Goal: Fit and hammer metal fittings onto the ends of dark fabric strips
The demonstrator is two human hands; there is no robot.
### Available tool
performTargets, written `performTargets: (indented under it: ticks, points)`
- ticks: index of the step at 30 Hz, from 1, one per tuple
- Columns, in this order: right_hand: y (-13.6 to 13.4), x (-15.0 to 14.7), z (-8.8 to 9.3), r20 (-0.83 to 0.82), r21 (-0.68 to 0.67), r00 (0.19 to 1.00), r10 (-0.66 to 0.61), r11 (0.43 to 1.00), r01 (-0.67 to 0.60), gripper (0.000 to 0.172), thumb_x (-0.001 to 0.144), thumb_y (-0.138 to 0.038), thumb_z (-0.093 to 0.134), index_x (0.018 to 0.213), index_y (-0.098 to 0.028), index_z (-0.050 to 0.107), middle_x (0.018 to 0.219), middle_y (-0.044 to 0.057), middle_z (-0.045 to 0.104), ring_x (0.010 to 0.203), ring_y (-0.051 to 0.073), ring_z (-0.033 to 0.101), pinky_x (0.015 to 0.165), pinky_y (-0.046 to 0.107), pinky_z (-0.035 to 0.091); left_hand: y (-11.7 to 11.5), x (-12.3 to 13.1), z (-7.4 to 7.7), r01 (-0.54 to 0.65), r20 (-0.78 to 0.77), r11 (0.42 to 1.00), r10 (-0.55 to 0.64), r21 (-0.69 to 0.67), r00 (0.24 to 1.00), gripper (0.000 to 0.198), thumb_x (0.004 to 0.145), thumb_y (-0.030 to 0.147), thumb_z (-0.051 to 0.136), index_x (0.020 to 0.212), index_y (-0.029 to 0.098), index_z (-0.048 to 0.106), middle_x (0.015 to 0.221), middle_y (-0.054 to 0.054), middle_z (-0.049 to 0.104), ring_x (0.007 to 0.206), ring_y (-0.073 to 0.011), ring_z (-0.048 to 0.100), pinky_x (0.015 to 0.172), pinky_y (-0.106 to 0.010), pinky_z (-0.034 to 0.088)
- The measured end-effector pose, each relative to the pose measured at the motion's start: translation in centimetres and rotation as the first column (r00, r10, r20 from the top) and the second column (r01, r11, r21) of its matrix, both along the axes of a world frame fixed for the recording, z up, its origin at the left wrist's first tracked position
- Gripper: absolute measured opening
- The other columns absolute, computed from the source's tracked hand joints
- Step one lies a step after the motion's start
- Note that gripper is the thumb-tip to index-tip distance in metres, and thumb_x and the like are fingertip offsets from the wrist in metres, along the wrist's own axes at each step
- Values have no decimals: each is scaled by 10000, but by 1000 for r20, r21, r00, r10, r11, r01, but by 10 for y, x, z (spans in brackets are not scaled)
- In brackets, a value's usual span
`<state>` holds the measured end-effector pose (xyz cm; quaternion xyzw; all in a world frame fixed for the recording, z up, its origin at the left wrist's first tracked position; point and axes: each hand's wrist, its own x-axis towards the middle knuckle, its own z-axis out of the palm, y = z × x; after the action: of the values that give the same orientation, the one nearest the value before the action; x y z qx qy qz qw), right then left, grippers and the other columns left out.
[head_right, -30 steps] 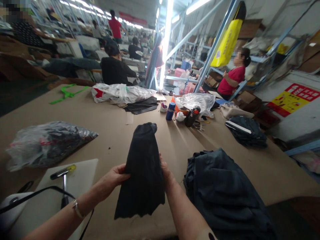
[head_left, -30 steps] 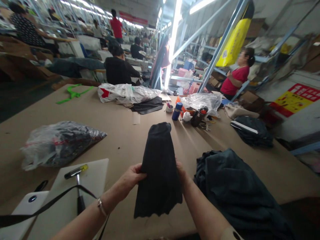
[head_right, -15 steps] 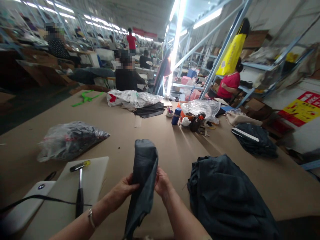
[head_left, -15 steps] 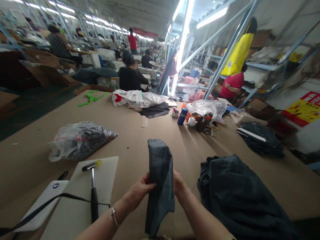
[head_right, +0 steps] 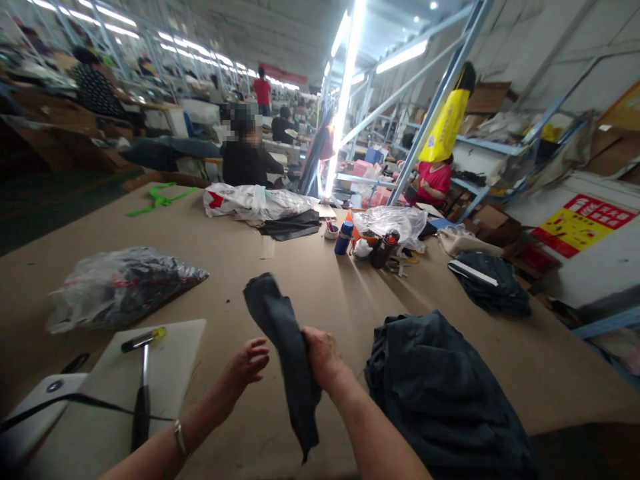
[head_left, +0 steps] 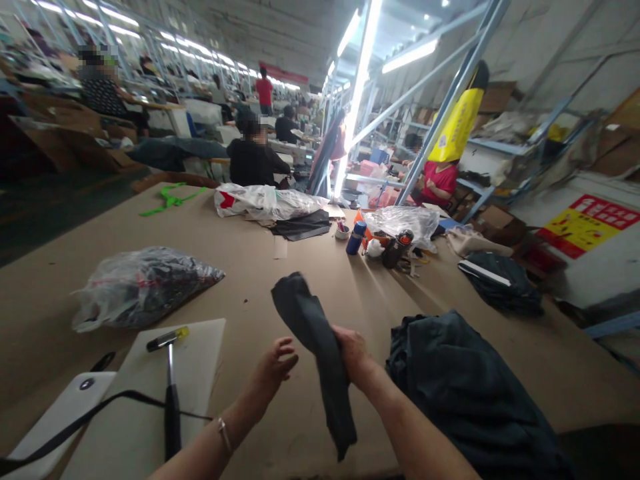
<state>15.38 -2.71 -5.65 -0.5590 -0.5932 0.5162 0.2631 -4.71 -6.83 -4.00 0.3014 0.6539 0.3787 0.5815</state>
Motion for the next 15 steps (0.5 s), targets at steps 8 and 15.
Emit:
performTargets:
  ticks: [8,15]
  points:
    - [40,35,59,558,131,810,181,944,-301,81,817,-244,543,776,-188,584,843,82,645,834,222,578,749,311,350,24,-5,78,68,-416,847,187,527,890,199,773,343,557,911,200,572,858,-21,589,788,-146,537,748,-236,411]
    - [25,20,92,822,239,506,263,646,-725,189,891,-177,404,868,-206,589,828,51,615,776,171,558,700,283,338,30,41,89,606,-663,729,-286,318,692,276,701,179,566,964,200,645,1188,-117,563,1231,-312,367,1055,-455,194]
